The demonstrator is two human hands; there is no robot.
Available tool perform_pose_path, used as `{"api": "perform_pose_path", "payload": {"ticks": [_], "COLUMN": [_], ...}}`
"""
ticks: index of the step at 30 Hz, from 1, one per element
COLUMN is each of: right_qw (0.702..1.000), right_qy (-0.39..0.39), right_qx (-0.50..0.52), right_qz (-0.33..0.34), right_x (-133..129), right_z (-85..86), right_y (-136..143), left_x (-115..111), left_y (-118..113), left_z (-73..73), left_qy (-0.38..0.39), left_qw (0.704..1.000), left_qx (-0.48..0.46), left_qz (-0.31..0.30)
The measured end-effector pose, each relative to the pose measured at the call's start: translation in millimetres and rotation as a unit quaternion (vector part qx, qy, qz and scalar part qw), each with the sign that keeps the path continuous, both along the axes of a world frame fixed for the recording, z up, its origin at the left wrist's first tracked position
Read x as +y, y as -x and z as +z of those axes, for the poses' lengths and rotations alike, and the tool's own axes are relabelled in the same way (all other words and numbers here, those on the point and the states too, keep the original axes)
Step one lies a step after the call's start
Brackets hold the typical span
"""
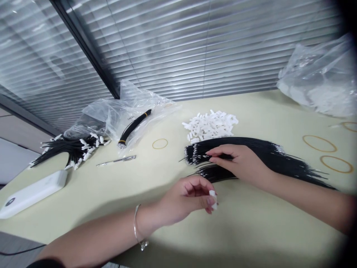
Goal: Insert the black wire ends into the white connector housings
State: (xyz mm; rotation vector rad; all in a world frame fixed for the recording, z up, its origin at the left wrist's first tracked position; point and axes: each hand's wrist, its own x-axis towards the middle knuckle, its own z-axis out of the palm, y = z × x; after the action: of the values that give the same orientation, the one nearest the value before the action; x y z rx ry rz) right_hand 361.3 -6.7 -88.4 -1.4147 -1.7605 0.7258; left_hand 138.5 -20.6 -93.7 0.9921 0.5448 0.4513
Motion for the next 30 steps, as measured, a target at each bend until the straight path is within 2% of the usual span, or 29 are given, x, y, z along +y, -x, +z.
{"api": "perform_pose_path", "payload": {"ticks": [5,11,18,21,30], "right_qw": [1.000,0.998,0.995,0.994,0.986], "right_qy": [0.023,0.047,0.074,0.093,0.154], "right_qx": [-0.019,-0.034,-0.048,-0.046,-0.027], "right_qz": [-0.002,0.027,0.035,0.029,0.057], "right_x": [1,1,-11,-11,2], "right_z": [5.5,12.6,20.8,19.2,12.0], "right_y": [-1,0,2,2,-6], "left_x": [0,-1,8,11,13], "left_y": [-1,1,2,2,2], "left_z": [0.0,3.1,3.3,1.4,1.7], "left_qy": [0.010,0.011,-0.052,-0.037,-0.016], "left_qw": [1.000,1.000,0.992,0.990,0.992], "left_qx": [-0.006,-0.017,-0.035,-0.033,-0.020], "left_qz": [0.002,0.010,0.113,0.130,0.127]}}
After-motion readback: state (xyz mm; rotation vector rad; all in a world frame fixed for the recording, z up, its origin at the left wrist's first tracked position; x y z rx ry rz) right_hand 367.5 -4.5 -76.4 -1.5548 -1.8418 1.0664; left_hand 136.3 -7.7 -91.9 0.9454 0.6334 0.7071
